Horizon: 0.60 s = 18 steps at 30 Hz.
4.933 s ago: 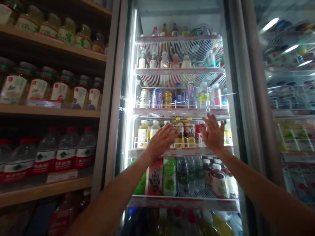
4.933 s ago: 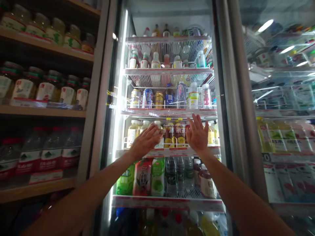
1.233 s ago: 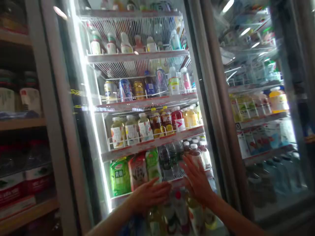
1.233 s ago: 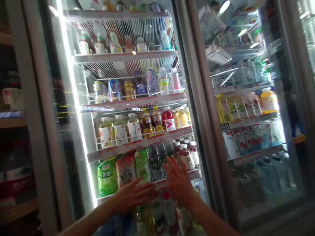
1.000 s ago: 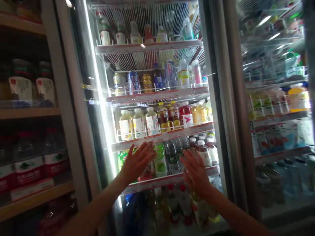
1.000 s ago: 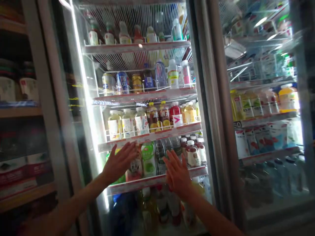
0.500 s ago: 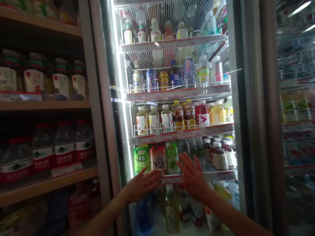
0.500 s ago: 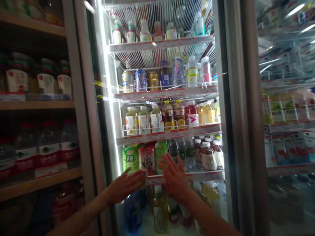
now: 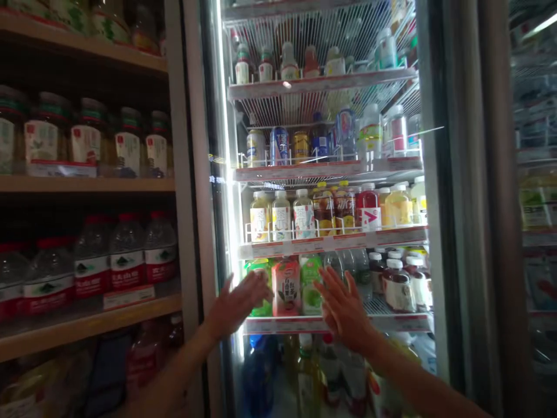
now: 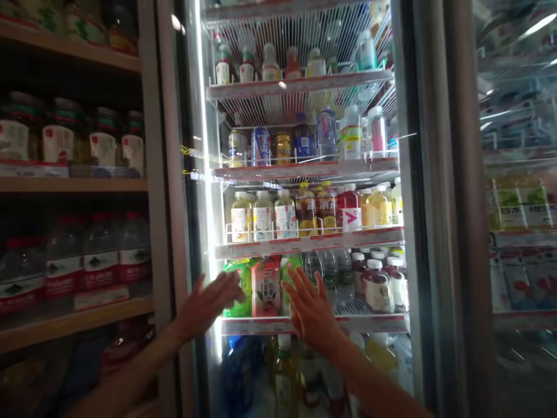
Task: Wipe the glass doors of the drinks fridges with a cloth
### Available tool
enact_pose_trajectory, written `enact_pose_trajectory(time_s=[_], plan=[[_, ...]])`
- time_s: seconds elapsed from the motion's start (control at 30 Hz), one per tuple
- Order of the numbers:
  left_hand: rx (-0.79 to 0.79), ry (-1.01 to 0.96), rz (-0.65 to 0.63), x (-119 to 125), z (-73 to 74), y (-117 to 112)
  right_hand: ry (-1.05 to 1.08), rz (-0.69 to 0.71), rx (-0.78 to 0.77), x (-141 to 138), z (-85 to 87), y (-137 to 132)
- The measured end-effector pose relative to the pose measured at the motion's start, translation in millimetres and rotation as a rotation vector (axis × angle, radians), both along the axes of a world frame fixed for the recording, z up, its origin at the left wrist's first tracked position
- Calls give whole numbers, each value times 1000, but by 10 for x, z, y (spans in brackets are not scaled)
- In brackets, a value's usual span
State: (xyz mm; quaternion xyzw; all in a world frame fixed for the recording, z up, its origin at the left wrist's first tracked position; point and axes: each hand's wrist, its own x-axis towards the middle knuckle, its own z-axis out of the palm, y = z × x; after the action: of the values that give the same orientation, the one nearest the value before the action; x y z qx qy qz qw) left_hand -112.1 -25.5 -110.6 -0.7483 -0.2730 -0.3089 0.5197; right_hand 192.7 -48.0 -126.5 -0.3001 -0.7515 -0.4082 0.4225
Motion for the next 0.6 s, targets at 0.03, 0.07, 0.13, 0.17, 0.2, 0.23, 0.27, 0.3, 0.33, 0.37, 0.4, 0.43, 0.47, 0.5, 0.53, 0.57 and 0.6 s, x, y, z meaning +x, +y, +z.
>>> enact_pose_trajectory(time_s=[0.03,0.07,0.13,0.17,0.2,0.23,0.27,0.3,0.33,0.37,0.4,0.43,0.47,0.5,0.53,0.57,0.6], plan=[[48,-187,46,22,105,16,11,-7,5,-5,35,20],[104,-360,84,55,206,31,24,-13,13,-10,67,40],[179,-482,104,147,348,52,37,-14,27,-19,113,76],[177,-398,78,196,382,57,32,-15,28,-22,123,89],[153,-254,37,239,398,61,24,-14,28,-21,124,98],[118,-109,-2,269,410,67,15,-10,31,-15,118,105],[89,-21,-28,282,429,75,7,-7,32,-1,109,108],[79,-24,-33,279,462,88,4,-7,31,19,97,111],[92,-121,-21,265,510,103,7,-9,31,46,86,112],[118,-285,3,246,566,117,15,-13,33,77,76,111],[146,-462,27,231,619,129,28,-18,37,109,67,109],[168,-603,44,226,656,135,41,-25,37,138,61,106],[178,-680,48,235,668,134,52,-30,37,163,55,100],[171,-675,43,255,652,127,60,-32,37,180,50,95],[148,-584,29,281,616,115,62,-32,39,192,48,88],[118,-443,9,305,571,102,59,-30,41,197,48,82],[90,-298,-10,321,534,92,54,-28,43,200,53,77]])
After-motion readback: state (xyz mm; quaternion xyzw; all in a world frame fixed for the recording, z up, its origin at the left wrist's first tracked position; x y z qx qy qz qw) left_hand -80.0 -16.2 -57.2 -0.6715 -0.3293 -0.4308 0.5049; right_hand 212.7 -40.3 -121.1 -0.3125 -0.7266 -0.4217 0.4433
